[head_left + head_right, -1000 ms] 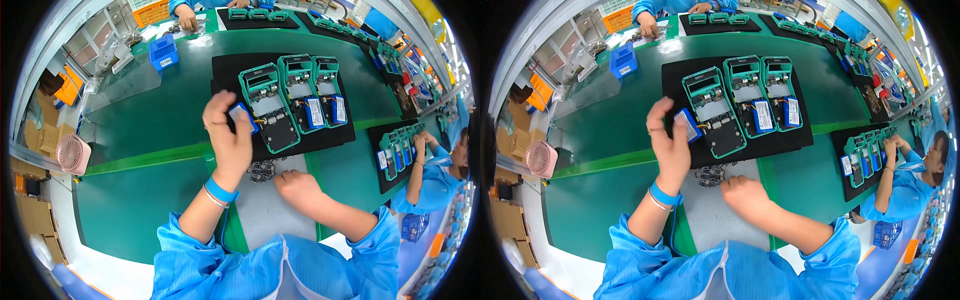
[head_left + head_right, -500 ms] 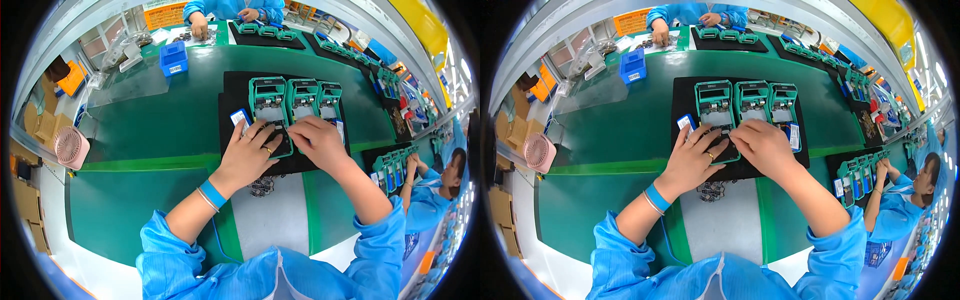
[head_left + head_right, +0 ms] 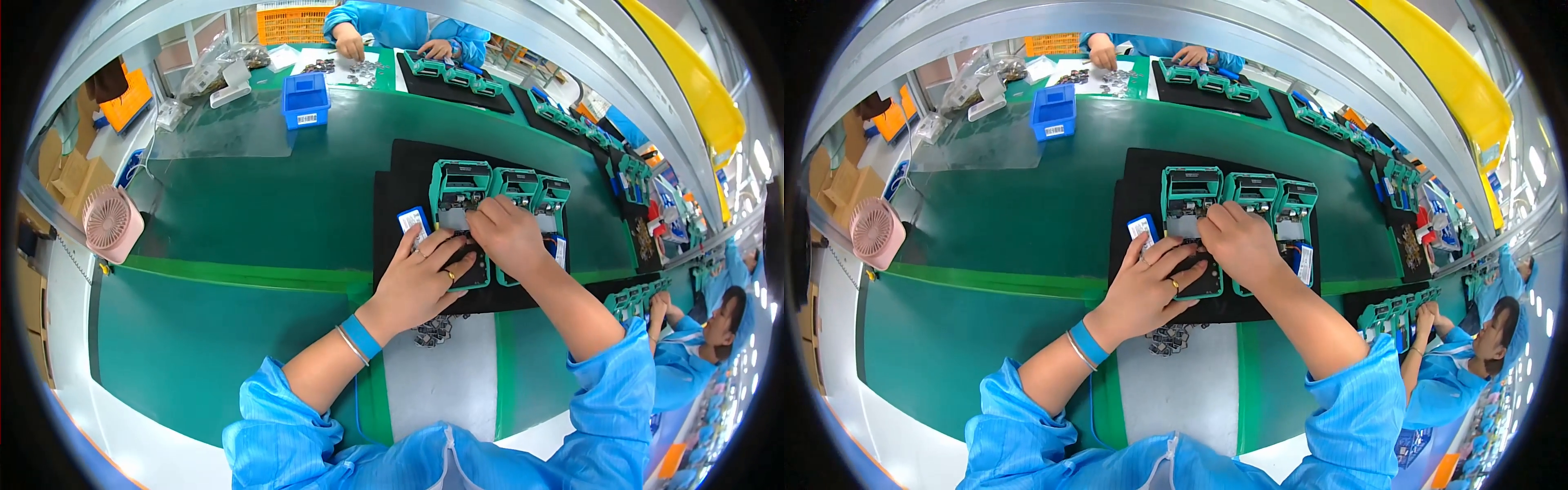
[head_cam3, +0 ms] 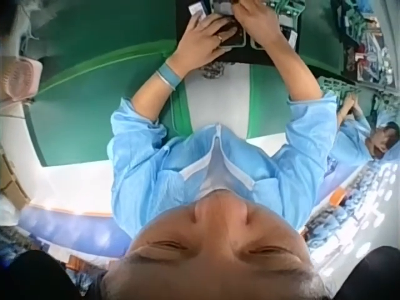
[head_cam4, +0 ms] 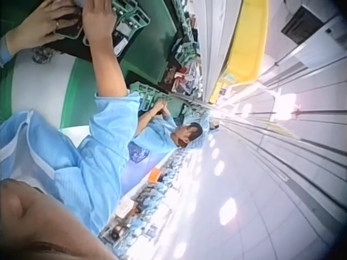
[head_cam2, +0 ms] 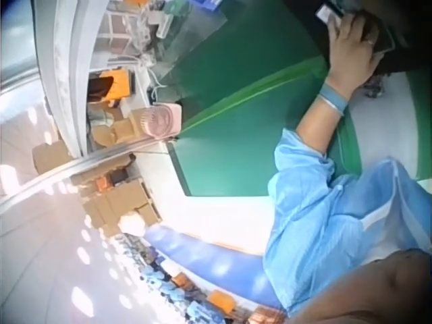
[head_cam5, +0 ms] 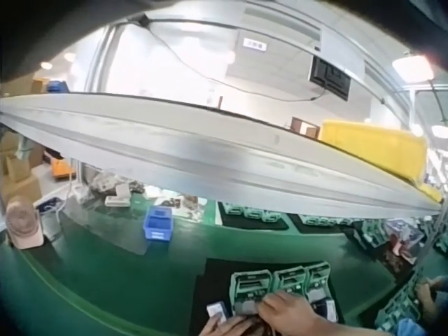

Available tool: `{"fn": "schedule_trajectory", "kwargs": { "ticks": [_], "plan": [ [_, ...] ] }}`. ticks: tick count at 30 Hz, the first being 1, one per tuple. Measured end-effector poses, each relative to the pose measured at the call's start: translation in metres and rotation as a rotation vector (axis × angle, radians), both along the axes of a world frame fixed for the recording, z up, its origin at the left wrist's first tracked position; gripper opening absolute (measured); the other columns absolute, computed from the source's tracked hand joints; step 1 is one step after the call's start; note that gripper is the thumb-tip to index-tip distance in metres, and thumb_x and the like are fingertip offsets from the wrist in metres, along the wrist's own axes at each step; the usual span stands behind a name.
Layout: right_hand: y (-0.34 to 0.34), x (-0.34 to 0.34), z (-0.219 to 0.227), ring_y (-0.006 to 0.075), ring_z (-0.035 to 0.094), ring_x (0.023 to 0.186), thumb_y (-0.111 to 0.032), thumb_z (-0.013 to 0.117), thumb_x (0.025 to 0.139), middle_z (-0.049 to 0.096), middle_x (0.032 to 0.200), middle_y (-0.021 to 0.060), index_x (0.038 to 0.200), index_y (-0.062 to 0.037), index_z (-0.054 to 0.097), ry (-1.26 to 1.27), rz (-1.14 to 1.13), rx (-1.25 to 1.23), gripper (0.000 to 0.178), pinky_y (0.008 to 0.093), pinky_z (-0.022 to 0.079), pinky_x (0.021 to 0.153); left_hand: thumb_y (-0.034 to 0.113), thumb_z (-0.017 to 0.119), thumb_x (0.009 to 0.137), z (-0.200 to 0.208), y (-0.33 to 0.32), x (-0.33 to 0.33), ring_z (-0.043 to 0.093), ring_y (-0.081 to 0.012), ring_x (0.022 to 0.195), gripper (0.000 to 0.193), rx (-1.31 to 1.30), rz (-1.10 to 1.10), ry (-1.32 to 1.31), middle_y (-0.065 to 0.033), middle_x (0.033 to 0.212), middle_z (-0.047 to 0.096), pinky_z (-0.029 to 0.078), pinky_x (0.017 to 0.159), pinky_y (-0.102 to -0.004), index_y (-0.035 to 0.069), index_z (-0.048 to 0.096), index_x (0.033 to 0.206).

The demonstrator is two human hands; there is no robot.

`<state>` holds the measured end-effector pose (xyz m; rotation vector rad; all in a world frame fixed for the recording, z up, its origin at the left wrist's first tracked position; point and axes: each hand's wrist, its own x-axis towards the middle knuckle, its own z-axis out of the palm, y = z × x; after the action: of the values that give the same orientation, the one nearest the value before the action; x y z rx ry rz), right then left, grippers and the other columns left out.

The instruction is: The person assembles electronic components into plastic casings by hand, placing pcb boards and screws into the casings.

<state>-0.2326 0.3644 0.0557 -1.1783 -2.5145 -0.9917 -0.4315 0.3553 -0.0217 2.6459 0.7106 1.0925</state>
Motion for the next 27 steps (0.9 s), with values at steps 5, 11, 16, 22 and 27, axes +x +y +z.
{"fn": "schedule_trajectory", "kwargs": {
  "ticks": [5,11,16,22,27],
  "plan": [
    [-0.002,-0.008,0.011,0.0165,0.057,0.078,-0.013,0.066,0.06,0.05,0.078,0.0019,0.071,-0.0103,0.055,-0.107,-0.035,-0.007,0.016,0.0259,0.05,0.052,0.033,0.078,0.076,0.001,0.0,0.001,0.041,-0.023,0.135,0.056,0.01,-0.007,-0.025,-0.0034,0.139,0.052,0.019,0.117,-0.0508,0.018,0.064,0.129],
    [0.003,-0.013,0.017,0.0176,0.057,0.082,-0.012,0.068,0.063,0.051,0.078,0.002,0.072,-0.0098,0.055,-0.099,-0.058,-0.043,0.015,0.0265,0.052,0.053,0.033,0.078,0.076,0.0,-0.002,0.0,0.041,-0.0232,0.134,0.057,0.022,0.006,-0.015,-0.0032,0.137,0.053,0.02,0.116,-0.0511,0.018,0.064,0.129],
    [0.004,-0.013,0.018,0.0184,0.058,0.084,-0.011,0.068,0.064,0.054,0.079,0.0024,0.073,-0.0093,0.058,-0.101,-0.183,0.008,0.014,0.0267,0.053,0.053,0.033,0.078,0.075,0.008,-0.005,0.002,0.042,-0.024,0.132,0.055,0.048,0.005,0.004,-0.003,0.136,0.055,0.022,0.116,-0.0517,0.017,0.066,0.126],
    [-0.03,-0.016,0.022,0.0256,0.061,0.081,-0.013,0.07,0.078,0.057,0.08,0.006,0.08,-0.0082,0.058,0.293,-0.106,-0.095,0.013,0.0375,0.052,0.059,0.033,0.077,0.075,0.017,0.0,-0.005,0.044,-0.0231,0.129,0.053,0.111,0.033,0.067,-0.0047,0.132,0.056,0.021,0.112,-0.0602,0.014,0.067,0.124],
    [-0.123,-0.012,-0.027,0.026,0.058,0.068,-0.017,0.071,0.083,0.054,0.07,0.0057,0.076,-0.0094,0.06,0.542,-0.115,-0.391,0.015,0.0386,0.049,0.058,0.03,0.076,0.077,0.017,0.018,-0.016,0.045,-0.0242,0.133,0.05,0.085,0.032,0.102,-0.0024,0.135,0.057,0.019,0.116,-0.0584,0.017,0.067,0.124]
  ]
}}
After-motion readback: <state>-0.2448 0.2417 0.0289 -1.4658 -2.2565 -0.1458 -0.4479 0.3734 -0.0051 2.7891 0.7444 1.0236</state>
